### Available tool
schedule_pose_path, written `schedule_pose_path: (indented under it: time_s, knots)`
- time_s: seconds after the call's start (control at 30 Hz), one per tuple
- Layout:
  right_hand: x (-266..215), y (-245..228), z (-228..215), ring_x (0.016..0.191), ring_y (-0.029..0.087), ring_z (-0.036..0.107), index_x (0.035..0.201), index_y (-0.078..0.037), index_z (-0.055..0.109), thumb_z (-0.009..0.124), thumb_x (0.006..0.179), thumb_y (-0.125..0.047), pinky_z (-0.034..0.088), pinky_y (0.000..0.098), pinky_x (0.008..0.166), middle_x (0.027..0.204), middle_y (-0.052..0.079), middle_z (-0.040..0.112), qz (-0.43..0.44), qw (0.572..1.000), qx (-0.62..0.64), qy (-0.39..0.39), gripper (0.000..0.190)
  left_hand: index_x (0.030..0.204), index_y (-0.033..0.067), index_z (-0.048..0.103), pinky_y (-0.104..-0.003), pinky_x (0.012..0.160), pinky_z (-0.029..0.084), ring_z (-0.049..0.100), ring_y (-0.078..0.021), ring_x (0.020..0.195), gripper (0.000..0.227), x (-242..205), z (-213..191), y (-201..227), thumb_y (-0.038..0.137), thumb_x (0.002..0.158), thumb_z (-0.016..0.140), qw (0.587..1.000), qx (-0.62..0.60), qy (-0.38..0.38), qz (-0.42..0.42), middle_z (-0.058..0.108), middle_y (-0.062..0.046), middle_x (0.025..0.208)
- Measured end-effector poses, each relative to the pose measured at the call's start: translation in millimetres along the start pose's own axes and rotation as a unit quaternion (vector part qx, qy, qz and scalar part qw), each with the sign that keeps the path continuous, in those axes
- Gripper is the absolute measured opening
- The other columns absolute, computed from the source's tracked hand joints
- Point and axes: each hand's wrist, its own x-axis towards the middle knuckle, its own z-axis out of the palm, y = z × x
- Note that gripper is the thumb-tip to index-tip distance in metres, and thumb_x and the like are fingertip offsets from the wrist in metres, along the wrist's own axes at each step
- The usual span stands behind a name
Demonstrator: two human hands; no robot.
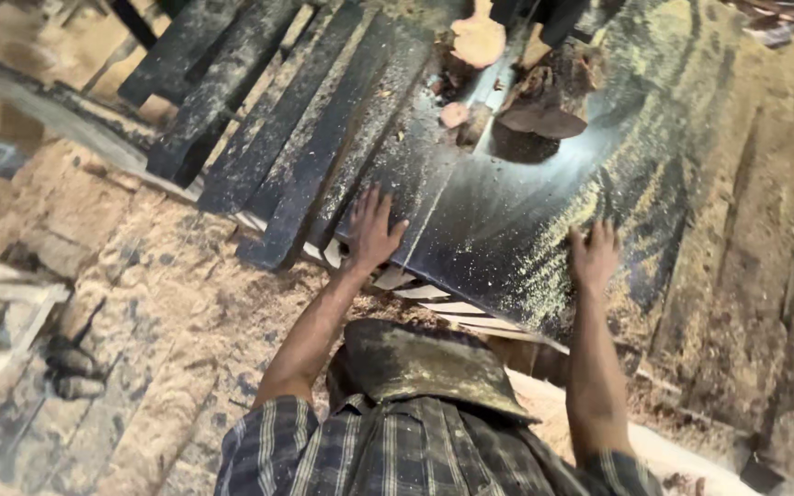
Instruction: The person positions and guides logs through a large industrial saw, frequently turning the logs and clearing wood pieces as they are cut.
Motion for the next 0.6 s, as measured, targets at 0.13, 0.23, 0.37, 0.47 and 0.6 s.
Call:
schedule_pose_path:
  time_s: [0.13, 0.23, 0.37, 0.47, 0.6]
  knots:
    - [-105.6, 13.0, -27.0, 0.146, 0.049, 0.037, 0.152, -0.007, 0.054, 0.064, 0.098, -0.050, 0.031, 0.0547, 0.121, 0.158, 0.024, 0.047, 0.006, 0.999, 0.011, 0.038, 0.070, 0.150, 0.0056, 0.049, -0.062, 0.121, 0.022, 0.029, -0.0457, 0.150, 0.073, 5.1, 3.6, -3.7, 0.056, 0.098, 0.061, 0.995, 0.052, -0.089, 0.017, 0.029, -0.027, 0.163]
    - [-170.5, 5.8, -31.6, 0.143, 0.049, 0.037, 0.146, -0.004, 0.058, 0.071, 0.090, -0.043, 0.029, 0.0552, 0.116, 0.157, 0.024, 0.049, 0.059, 0.997, -0.028, 0.049, 0.069, 0.150, 0.0033, 0.047, -0.063, 0.118, 0.022, 0.030, -0.0454, 0.146, 0.080, 2.9, 3.7, -1.0, 0.061, 0.095, 0.056, 0.991, 0.089, -0.094, 0.034, 0.032, -0.027, 0.159]
    - [-232.2, -11.7, -23.6, 0.143, 0.046, 0.048, 0.140, 0.001, 0.065, 0.073, 0.100, -0.036, 0.037, 0.0520, 0.120, 0.151, 0.025, 0.056, 0.023, 0.987, 0.017, 0.159, 0.056, 0.150, 0.0024, 0.049, -0.058, 0.121, 0.025, 0.031, -0.0436, 0.150, 0.079, -0.8, 3.4, -4.0, 0.061, 0.097, 0.056, 0.995, 0.053, -0.081, 0.024, 0.037, -0.027, 0.160]
    - [-260.0, -18.6, -25.7, 0.128, 0.039, 0.059, 0.139, 0.000, 0.066, 0.069, 0.105, -0.037, 0.048, 0.0489, 0.112, 0.139, 0.023, 0.064, 0.121, 0.960, 0.149, 0.203, 0.051, 0.149, 0.0014, 0.051, -0.057, 0.123, 0.024, 0.033, -0.0412, 0.150, 0.079, -14.0, 6.3, -3.4, 0.061, 0.098, 0.056, 0.996, 0.038, -0.068, 0.039, 0.039, -0.025, 0.161]
    - [-269.2, -18.6, -32.6, 0.106, 0.028, 0.056, 0.152, -0.009, 0.051, 0.057, 0.100, -0.062, 0.053, 0.0428, 0.081, 0.132, 0.025, 0.060, 0.420, 0.744, 0.484, 0.188, 0.074, 0.147, 0.0031, 0.053, -0.058, 0.123, 0.021, 0.033, -0.0398, 0.151, 0.076, -48.8, 4.3, 12.9, 0.063, 0.100, 0.055, 0.998, -0.035, -0.056, 0.021, 0.040, -0.022, 0.162]
